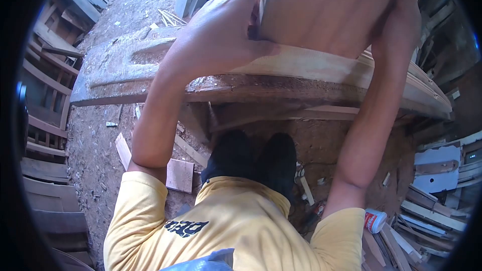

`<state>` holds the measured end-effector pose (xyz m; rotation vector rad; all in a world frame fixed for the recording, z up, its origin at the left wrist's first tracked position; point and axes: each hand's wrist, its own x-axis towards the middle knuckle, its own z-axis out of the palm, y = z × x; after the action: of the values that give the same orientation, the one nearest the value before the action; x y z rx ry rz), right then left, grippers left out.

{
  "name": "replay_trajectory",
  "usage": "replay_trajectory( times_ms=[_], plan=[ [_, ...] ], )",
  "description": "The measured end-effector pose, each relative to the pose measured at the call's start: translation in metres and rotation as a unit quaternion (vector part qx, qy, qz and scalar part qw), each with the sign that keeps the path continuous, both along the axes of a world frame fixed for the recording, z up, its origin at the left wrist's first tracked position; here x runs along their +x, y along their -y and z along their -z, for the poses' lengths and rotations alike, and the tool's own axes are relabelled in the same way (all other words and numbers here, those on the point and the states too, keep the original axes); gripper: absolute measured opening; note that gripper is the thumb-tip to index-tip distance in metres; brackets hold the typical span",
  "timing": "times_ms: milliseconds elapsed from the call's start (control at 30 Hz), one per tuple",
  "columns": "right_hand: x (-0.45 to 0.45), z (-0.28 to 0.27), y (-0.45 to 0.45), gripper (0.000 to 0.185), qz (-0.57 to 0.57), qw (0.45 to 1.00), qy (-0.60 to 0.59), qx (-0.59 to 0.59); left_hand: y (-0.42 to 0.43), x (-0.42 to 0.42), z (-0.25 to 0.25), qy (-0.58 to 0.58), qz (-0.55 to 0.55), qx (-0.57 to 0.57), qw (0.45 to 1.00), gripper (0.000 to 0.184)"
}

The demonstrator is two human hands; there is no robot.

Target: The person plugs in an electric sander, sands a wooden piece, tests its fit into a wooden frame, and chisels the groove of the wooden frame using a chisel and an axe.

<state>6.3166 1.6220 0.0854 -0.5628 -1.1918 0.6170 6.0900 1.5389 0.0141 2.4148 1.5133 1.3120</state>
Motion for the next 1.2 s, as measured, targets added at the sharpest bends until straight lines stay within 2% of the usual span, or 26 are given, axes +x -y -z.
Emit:
replay_trajectory(
  times_ms=[133,200,300,367,433,500,567,633,667,867,967,1067,1133,1200],
  plan=[
    [0.000,0.000,0.000,0.064,0.001,0.999,0.047,0.018,-0.004,0.002,-0.005,0.002,-0.002,-0.066,0.998,0.062],
    [0.003,0.002,-0.005,0.064,0.006,0.998,0.053,0.015,-0.008,0.001,0.000,-0.002,0.008,-0.023,1.000,0.055],
    [0.014,0.005,-0.011,0.066,0.028,0.997,0.062,0.024,-0.005,-0.007,-0.003,-0.002,0.033,-0.067,0.997,0.057],
    [0.009,0.003,-0.011,0.067,0.041,0.996,0.069,0.036,0.006,-0.023,-0.002,0.008,0.023,-0.044,0.999,0.056],
    [0.000,0.006,-0.001,0.072,0.098,0.992,0.061,0.044,0.018,-0.036,0.008,0.022,0.022,-0.033,0.999,0.056],
    [0.002,0.004,-0.003,0.072,0.095,0.993,0.065,0.030,0.022,-0.045,0.027,0.138,0.048,0.026,0.989,0.072],
    [0.002,0.005,-0.004,0.073,0.095,0.993,0.068,0.019,0.020,-0.042,0.052,0.179,0.042,0.030,0.982,0.071],
    [0.002,0.006,-0.002,0.074,0.103,0.991,0.076,0.035,0.023,-0.034,0.071,0.250,0.037,-0.023,0.967,0.069],
    [-0.001,0.004,-0.002,0.074,0.110,0.989,0.085,0.039,0.022,-0.034,0.076,0.200,0.026,0.020,0.979,0.064],
    [-0.003,-0.001,-0.001,0.077,0.119,0.990,0.073,0.028,0.019,-0.035,0.077,0.225,0.044,-0.003,0.973,0.055],
    [-0.007,0.000,0.001,0.074,0.137,0.986,0.080,0.048,0.019,-0.036,0.077,0.221,0.047,-0.010,0.974,0.055],
    [-0.010,-0.005,0.007,0.081,0.176,0.976,0.107,0.073,0.019,-0.036,0.077,0.211,0.046,0.001,0.976,0.056],
    [-0.003,-0.011,0.004,0.073,0.143,0.978,0.119,0.094,0.018,-0.035,0.077,0.219,0.051,-0.006,0.974,0.057],
    [-0.002,-0.012,-0.001,0.074,0.159,0.975,0.126,0.089,0.019,-0.036,0.076,0.230,0.052,-0.012,0.972,0.058]
  ],
)
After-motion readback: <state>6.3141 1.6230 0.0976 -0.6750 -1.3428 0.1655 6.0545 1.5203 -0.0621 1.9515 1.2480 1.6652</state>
